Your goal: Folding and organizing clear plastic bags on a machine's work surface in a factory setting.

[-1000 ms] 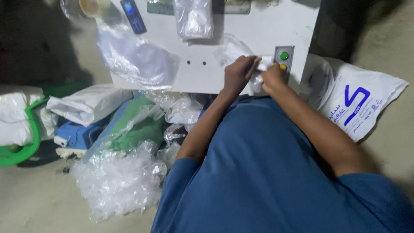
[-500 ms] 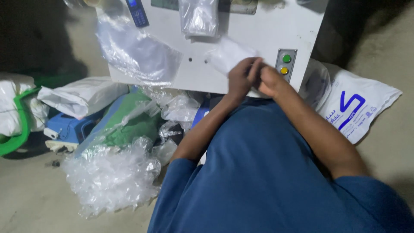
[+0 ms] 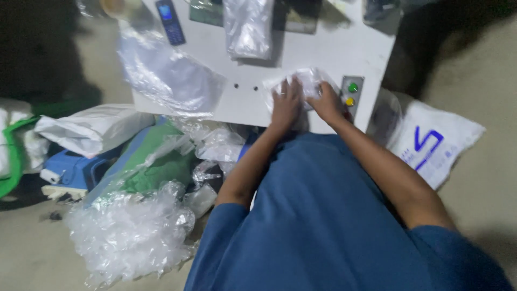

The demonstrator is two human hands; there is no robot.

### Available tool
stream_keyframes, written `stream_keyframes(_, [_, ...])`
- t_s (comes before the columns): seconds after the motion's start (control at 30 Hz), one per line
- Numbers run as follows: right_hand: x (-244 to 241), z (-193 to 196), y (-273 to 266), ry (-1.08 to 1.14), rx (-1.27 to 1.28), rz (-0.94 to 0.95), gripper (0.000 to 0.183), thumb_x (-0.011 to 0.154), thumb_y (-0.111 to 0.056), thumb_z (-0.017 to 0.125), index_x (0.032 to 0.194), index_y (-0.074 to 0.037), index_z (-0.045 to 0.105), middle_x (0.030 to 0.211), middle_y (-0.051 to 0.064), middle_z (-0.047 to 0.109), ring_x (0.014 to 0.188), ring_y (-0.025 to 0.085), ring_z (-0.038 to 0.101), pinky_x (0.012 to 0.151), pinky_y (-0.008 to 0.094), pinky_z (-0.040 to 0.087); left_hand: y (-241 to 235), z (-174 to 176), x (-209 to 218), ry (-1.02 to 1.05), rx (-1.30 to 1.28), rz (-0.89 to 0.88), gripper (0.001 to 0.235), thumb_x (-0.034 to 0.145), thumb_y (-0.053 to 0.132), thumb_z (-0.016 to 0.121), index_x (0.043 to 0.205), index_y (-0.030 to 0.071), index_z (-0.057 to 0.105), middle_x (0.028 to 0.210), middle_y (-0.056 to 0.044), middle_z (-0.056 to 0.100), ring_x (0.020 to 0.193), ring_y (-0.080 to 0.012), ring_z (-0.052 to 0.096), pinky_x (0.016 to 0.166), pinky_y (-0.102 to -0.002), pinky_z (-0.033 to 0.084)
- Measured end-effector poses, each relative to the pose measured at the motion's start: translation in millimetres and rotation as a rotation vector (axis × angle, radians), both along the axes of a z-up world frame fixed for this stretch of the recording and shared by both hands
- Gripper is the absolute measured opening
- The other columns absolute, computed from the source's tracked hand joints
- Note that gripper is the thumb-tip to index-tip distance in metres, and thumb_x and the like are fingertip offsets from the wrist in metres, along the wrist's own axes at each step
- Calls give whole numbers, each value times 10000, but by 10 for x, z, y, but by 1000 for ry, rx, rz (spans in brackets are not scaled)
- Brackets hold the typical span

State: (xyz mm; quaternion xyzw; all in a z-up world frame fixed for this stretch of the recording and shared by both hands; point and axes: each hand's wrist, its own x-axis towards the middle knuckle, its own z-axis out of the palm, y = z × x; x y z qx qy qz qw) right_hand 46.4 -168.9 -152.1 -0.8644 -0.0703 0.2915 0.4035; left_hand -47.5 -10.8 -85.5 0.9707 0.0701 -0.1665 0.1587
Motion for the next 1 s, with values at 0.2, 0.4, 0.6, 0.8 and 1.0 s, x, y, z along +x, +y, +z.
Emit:
stream_keyframes(0.2, [90, 805, 464, -389, -38, 215, 694, 739, 125, 503, 1378, -113, 629, 1166, 226, 618, 1059, 450, 610, 956, 473, 470, 154, -169, 163, -518, 275, -169, 251, 969, 164, 568, 1205, 108, 634, 1357, -149, 589, 1240, -343, 570, 864, -421, 488])
stream_keyframes(0.4, [-422, 666, 82, -1056, -145, 725, 826, 863, -241, 762, 1584, -23, 422, 1616, 262, 373, 1484, 466, 359, 1215, 586, 285, 300, -313, 40, -323, 157, 82, 625, 845, 302, 824, 1414, 192, 588, 1179, -110, 579, 1101, -356, 610, 927, -500, 438])
stream_keyframes(0.6, [-99, 801, -25, -756, -97, 550, 928, 787, -281, 885, 1545, 15, 438, 1484, 243, 489, 1408, 415, 448, 1186, 520, 354, 138, -99, -26, -445, 12, -133, 103, 951, 73, 641, 1021, 136, 600, 1000, -73, 669, 1063, -254, 712, 1239, -486, 276])
stream_keyframes(0.8, [59, 562, -1, -360, -230, 608, 1070, 755, -381, 860, 1666, -199, 329, 1158, 111, 668, 1275, 291, 478, 1182, 522, 157, 415, -247, -82, -290, -203, -102, 148, 1010, 224, 607, 1154, 192, 619, 1005, -29, 596, 932, -229, 642, 850, -393, 489])
stream_keyframes(1.0, [-366, 524, -113, -943, 157, 933, 667, 898, -357, 678, 1500, -118, 520, 1689, 195, 330, 1547, 486, 262, 1154, 720, 257, 525, -184, 27, -234, -234, 293, 141, 917, 254, 771, 1008, 169, 703, 1044, -91, 638, 974, -338, 665, 799, -411, 542])
